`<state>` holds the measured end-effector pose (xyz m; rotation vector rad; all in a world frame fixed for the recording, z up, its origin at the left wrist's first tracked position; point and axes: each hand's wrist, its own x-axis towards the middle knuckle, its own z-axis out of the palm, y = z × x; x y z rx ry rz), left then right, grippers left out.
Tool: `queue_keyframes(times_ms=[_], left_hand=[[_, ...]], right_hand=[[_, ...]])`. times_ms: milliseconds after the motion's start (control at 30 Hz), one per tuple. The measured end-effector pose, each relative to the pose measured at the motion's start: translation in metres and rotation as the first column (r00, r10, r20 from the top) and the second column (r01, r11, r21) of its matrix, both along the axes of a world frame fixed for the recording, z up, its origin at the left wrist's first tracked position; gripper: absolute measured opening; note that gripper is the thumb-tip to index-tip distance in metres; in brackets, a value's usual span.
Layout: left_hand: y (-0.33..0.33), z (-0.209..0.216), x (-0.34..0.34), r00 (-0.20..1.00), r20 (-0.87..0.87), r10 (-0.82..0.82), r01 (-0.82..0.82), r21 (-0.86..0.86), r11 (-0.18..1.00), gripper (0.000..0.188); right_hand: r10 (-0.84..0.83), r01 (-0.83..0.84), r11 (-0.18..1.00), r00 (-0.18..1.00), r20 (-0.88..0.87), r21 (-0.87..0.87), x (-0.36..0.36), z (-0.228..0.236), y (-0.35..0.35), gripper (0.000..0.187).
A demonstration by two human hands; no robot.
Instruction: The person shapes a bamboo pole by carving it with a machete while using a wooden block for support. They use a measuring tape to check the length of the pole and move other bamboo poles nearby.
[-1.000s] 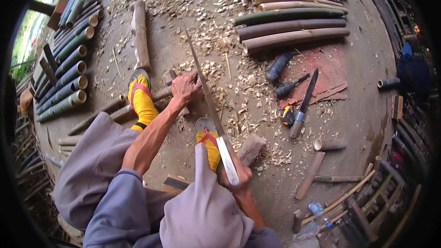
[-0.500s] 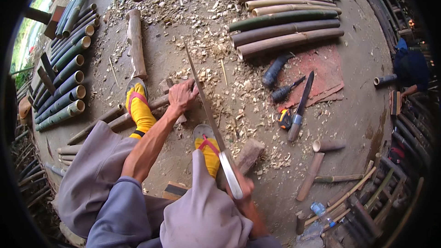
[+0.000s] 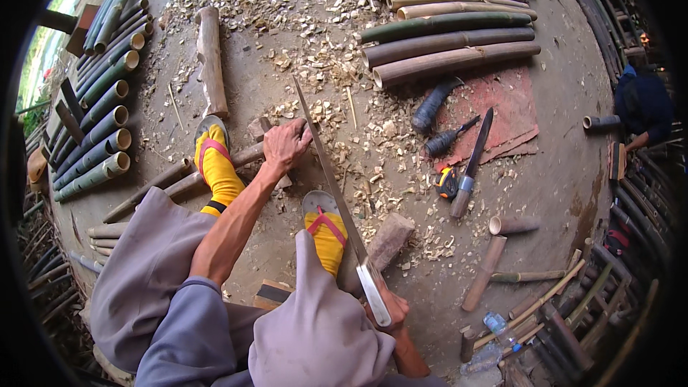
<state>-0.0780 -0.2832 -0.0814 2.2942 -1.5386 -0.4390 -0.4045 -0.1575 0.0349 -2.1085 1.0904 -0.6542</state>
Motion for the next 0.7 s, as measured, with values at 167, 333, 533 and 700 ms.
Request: queue_keyframes(times_ms=[167, 333, 533, 700], left_hand=[[-0.001, -0.004, -0.008, 0.999, -0.009, -0.043, 0.043, -0.061, 0.997, 0.035], [-0.001, -0.004, 0.006, 1.0, -0.023, -0.02, 0.02, -0.013, 1.0, 0.036], [0.003, -0.005, 0.002, 0.999, 0.034, -0.008, 0.009, -0.009, 1.0, 0.034], [-0.005, -0.002, -0.005, 1.0, 0.005, -0.021, 0.021, -0.077, 0.997, 0.033]], right_hand=[[-0.022, 0.022, 1.0, 0.998, 0.055, 0.004, 0.057, -0.025, -0.048, 0.044], [-0.041, 0.037, 0.999, 0.992, 0.123, 0.037, 0.052, -0.024, -0.03, 0.05], [0.006, -0.006, 1.0, 0.998, 0.059, 0.009, 0.016, -0.017, -0.015, 0.049], [0.003, -0.007, 0.999, 0.996, 0.093, 0.049, 0.074, -0.036, -0.068, 0.05]])
